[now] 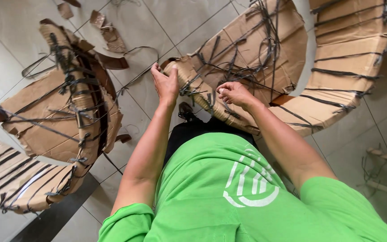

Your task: The person ties pieces of a chair frame together with black cord while sitting on the floor in a showroom.

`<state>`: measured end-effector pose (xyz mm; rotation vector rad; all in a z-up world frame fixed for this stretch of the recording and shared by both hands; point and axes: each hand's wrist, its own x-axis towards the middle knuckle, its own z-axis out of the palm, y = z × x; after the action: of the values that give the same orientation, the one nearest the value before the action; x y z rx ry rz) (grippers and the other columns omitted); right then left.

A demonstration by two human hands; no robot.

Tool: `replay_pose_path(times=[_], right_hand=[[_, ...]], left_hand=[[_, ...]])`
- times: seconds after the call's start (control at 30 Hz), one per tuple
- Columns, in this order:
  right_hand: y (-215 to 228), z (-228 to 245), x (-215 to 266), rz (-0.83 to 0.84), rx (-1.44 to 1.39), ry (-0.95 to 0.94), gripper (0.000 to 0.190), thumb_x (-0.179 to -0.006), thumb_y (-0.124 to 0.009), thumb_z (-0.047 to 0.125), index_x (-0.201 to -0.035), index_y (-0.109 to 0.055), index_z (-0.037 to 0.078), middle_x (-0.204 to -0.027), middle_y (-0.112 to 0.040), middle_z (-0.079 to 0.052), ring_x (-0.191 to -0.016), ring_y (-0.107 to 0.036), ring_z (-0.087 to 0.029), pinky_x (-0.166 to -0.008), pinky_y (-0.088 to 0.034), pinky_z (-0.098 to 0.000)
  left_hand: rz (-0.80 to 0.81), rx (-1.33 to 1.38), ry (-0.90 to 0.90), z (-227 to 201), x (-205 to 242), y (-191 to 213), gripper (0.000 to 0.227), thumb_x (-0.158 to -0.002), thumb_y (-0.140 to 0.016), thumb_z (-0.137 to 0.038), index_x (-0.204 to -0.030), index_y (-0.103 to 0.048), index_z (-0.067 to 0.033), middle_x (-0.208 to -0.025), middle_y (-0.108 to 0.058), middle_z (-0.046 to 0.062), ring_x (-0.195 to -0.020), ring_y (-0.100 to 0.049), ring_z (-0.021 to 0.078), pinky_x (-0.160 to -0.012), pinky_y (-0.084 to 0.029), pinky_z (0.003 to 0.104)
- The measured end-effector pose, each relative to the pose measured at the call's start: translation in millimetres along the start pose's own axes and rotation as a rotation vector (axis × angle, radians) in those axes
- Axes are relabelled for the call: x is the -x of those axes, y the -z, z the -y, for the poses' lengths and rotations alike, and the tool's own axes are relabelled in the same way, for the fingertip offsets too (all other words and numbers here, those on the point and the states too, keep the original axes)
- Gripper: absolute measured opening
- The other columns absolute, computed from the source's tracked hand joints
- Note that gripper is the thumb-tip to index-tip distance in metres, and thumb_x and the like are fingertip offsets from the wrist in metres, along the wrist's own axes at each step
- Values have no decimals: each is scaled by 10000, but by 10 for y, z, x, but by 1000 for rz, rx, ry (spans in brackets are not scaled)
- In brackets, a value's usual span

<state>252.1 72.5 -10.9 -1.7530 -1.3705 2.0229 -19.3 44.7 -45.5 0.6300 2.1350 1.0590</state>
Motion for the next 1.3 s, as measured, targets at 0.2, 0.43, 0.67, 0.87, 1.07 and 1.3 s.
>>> replay_pose_path(times=[0.2,0.43,0.67,0.87,1.07,1.3], right_hand=[[698,-573,-194,-145,-43,-91,306,-988,-624,227,-1247,-657,66,-916,-758,-102,-676,-691,-79,-548,-591,-175],[1770,-1315,-375,-400,-60,-170,250,-970,-643,173,-1197,-706,92,-852,-714,-90,-599,-655,-101,-487,-598,-237],[2149,-2220,-1062,-372,638,-338,295,-870,-692,440,-1159,-744,424,-1151,-702,90,-1102,-678,-223,-963,-538,-412],[2002,-2304,-1604,-242,620,-272,546,-878,-691,373,-1410,-629,266,-1584,-373,-105,-1428,-438,-375,-1201,-343,-511],[1998,-2097,-1547,-209,450,-217,549,-856,-662,364,-1352,-674,130,-1351,-613,-158,-1291,-551,-349,-1095,-422,-488],[2265,-312,-509,-370,-277,47,270,-986,-602,154,-1212,-720,66,-946,-691,25,-777,-575,34,-722,-516,-65]], left_hand=[[-352,-209,-158,158,-350,-562,559,-769,-793,-209,-1274,-584,-93,-1209,-607,163,-1179,-629,368,-1082,-483,429],[-396,-306,-147,-243,-149,-374,301,-872,-770,-233,-1118,-653,-105,-1075,-683,136,-1053,-700,354,-953,-549,441],[-451,-481,-61,-245,-185,-337,305,-852,-777,-399,-1057,-676,-197,-1002,-719,48,-964,-733,261,-873,-580,367],[-441,-470,-51,-414,-108,-297,265,-896,-774,-355,-1055,-692,-160,-980,-719,79,-917,-738,261,-847,-583,368],[-443,-525,-29,-419,-82,-278,266,-890,-782,-368,-1040,-690,-169,-945,-714,65,-902,-735,257,-833,-585,358],[-441,-533,11,-229,-203,-273,339,-867,-768,-436,-1093,-685,-198,-1049,-726,51,-980,-723,264,-892,-571,393]])
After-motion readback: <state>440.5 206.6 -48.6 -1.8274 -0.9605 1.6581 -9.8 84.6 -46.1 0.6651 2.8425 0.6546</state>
